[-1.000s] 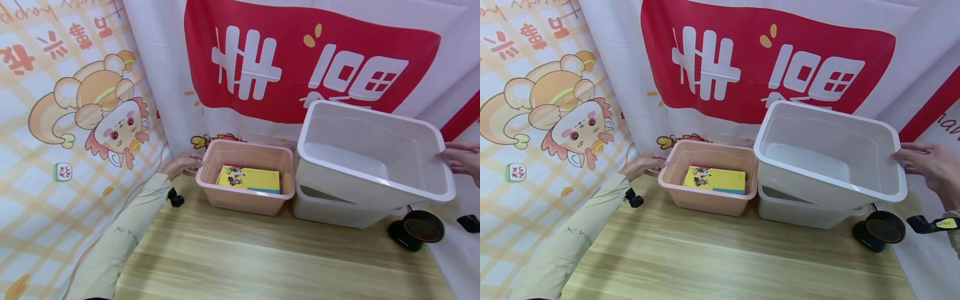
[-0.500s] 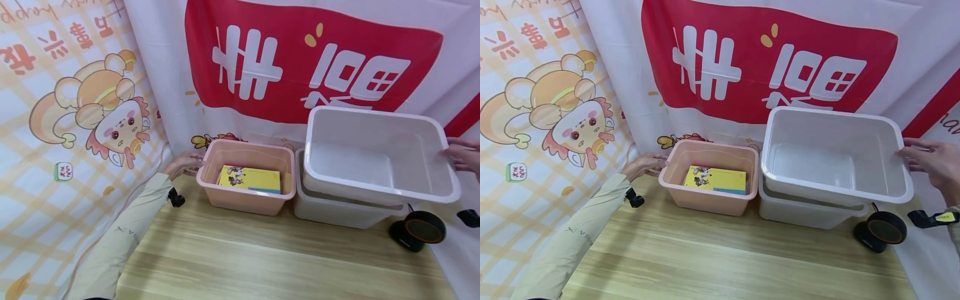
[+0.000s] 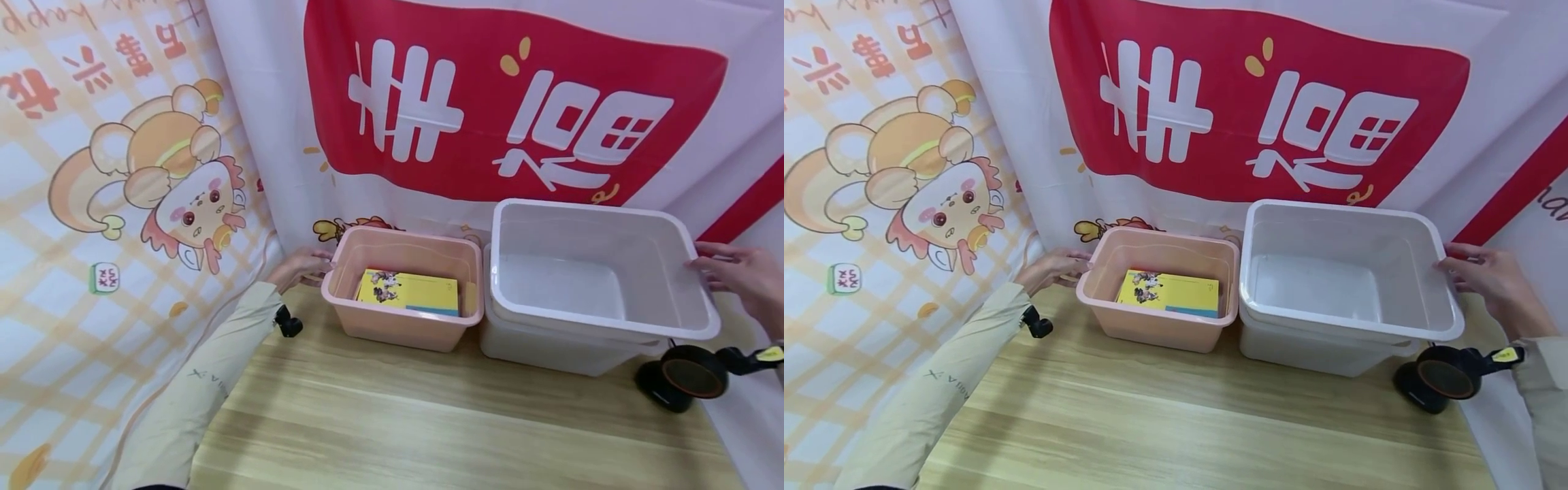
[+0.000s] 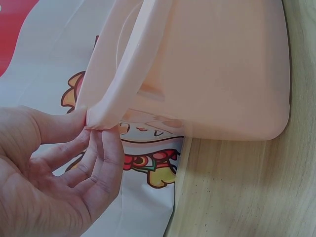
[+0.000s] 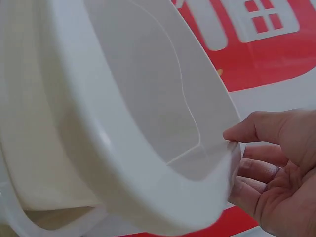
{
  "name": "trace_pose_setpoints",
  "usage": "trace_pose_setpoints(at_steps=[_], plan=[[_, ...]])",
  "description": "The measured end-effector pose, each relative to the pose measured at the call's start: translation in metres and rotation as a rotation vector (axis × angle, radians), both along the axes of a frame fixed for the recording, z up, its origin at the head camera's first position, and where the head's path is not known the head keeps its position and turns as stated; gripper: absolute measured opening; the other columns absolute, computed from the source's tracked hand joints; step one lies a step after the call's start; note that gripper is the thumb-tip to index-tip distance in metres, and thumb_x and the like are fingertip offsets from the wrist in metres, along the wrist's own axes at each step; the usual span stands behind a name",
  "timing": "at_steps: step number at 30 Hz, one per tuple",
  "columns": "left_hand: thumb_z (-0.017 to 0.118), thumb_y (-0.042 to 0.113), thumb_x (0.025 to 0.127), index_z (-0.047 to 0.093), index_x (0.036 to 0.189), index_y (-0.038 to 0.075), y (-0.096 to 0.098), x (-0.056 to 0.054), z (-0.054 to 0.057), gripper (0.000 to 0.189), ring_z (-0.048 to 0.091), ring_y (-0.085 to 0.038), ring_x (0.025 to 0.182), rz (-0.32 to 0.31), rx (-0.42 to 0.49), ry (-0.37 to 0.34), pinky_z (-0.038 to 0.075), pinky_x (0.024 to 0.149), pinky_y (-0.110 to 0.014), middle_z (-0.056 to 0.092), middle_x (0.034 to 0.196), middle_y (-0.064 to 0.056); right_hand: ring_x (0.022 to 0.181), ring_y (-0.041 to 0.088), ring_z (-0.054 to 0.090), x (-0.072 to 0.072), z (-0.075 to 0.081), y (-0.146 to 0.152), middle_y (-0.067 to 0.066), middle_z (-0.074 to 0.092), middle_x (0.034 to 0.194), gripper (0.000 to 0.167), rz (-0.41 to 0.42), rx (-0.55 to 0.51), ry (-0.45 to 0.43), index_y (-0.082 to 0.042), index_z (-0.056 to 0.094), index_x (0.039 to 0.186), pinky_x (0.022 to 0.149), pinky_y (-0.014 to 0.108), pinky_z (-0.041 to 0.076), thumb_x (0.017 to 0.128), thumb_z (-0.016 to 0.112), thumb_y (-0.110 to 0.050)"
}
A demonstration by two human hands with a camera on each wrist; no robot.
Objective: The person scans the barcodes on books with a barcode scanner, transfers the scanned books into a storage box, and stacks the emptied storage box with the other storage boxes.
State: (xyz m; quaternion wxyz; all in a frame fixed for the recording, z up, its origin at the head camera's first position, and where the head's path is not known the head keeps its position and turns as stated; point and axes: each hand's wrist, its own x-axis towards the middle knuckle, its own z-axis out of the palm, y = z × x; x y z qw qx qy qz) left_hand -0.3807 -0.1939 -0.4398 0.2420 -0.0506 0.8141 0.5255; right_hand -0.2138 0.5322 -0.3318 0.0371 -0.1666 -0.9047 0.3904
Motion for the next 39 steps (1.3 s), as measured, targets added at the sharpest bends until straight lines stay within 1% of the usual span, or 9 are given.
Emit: trace_pose_setpoints(at_steps=[6,13,17,20,22,26,30,35,39], plan=[[0.068,0.01,0.1,0.043,0.156,0.0,-0.002,-0.001,0.0,0.062,0.067,-0.017,0.093,-0.004,0.004,0.008,0.065,0.08,-0.029,0.061,0.141,-0.024,0.069,-0.011,0.057,-0.001,-0.013,-0.004,-0.042,0.048,0.076,0.014,0.009,-0.013,0.037,-0.025,0.062,0.115,0.061,0.016,0.058,0.106,0.06,-0.035],[0.067,0.01,0.101,0.044,0.156,0.0,-0.002,-0.001,0.001,0.06,0.067,-0.017,0.094,-0.005,-0.002,0.013,0.065,0.081,-0.029,0.061,0.141,-0.024,0.07,-0.005,0.056,-0.004,-0.023,-0.013,-0.041,0.044,0.074,0.067,-0.022,0.018,0.009,0.014,0.041,0.15,0.061,0.018,0.058,0.106,0.058,-0.035],[0.067,0.01,0.101,0.044,0.155,0.0,-0.001,0.002,0.003,0.06,0.067,-0.018,0.095,-0.003,-0.004,0.009,0.065,0.081,-0.029,0.063,0.138,-0.023,0.07,0.0,0.057,-0.006,-0.031,-0.013,-0.038,0.045,0.076,0.068,-0.017,0.041,-0.005,0.016,0.04,0.15,0.061,0.021,0.059,0.106,0.058,-0.034],[0.067,0.009,0.1,0.046,0.155,0.001,0.0,0.002,0.003,0.059,0.067,-0.018,0.095,0.001,-0.005,0.008,0.065,0.081,-0.03,0.064,0.134,-0.021,0.07,0.0,0.058,-0.007,-0.038,-0.012,-0.016,0.063,0.083,0.067,0.005,0.051,-0.011,0.016,0.041,0.149,0.061,0.025,0.061,0.107,0.057,-0.033],[0.067,0.009,0.1,0.046,0.154,0.001,0.0,0.002,0.002,0.059,0.067,-0.019,0.095,0.002,-0.007,0.007,0.065,0.082,-0.03,0.064,0.135,-0.022,0.071,-0.003,0.057,-0.007,-0.043,-0.011,0.016,0.071,0.099,0.066,0.038,0.064,-0.021,0.017,0.039,0.15,0.061,0.026,0.061,0.108,0.053,-0.032],[0.068,0.01,0.1,0.046,0.154,0.001,0.0,0.001,0.002,0.059,0.067,-0.02,0.098,0.006,-0.011,0.004,0.065,0.083,-0.031,0.061,0.14,-0.025,0.073,-0.005,0.053,-0.004,-0.054,-0.011,0.047,0.046,0.139,0.066,0.079,0.093,-0.034,0.017,0.036,0.151,0.061,0.022,0.058,0.109,0.05,-0.031],[0.068,0.011,0.1,0.046,0.155,0.002,0.001,0.001,0.002,0.06,0.067,-0.022,0.103,0.012,-0.012,-0.004,0.065,0.083,-0.031,0.059,0.144,-0.025,0.072,-0.005,0.053,-0.003,-0.063,-0.013,0.045,0.055,0.127,0.062,0.081,0.077,-0.004,0.02,0.037,0.149,0.06,0.02,0.057,0.109,0.05,-0.026],[0.068,0.011,0.1,0.048,0.154,0.003,0.002,0.001,0.003,0.058,0.067,-0.021,0.101,0.011,-0.025,-0.002,0.065,0.083,-0.03,0.06,0.142,-0.024,0.069,-0.007,0.054,-0.004,-0.07,-0.016,0.007,0.071,0.091,0.058,0.081,0.054,0.046,0.024,0.039,0.145,0.058,0.018,0.056,0.108,0.052,-0.019],[0.067,0.012,0.101,0.046,0.154,0.002,0.001,0.001,0.002,0.058,0.067,-0.021,0.101,0.004,-0.027,0.002,0.065,0.084,-0.031,0.059,0.143,-0.024,0.066,-0.009,0.053,-0.006,-0.077,-0.019,0.031,0.07,0.096,0.057,0.062,0.077,0.074,0.023,0.04,0.144,0.056,0.016,0.053,0.107,0.051,-0.019]])
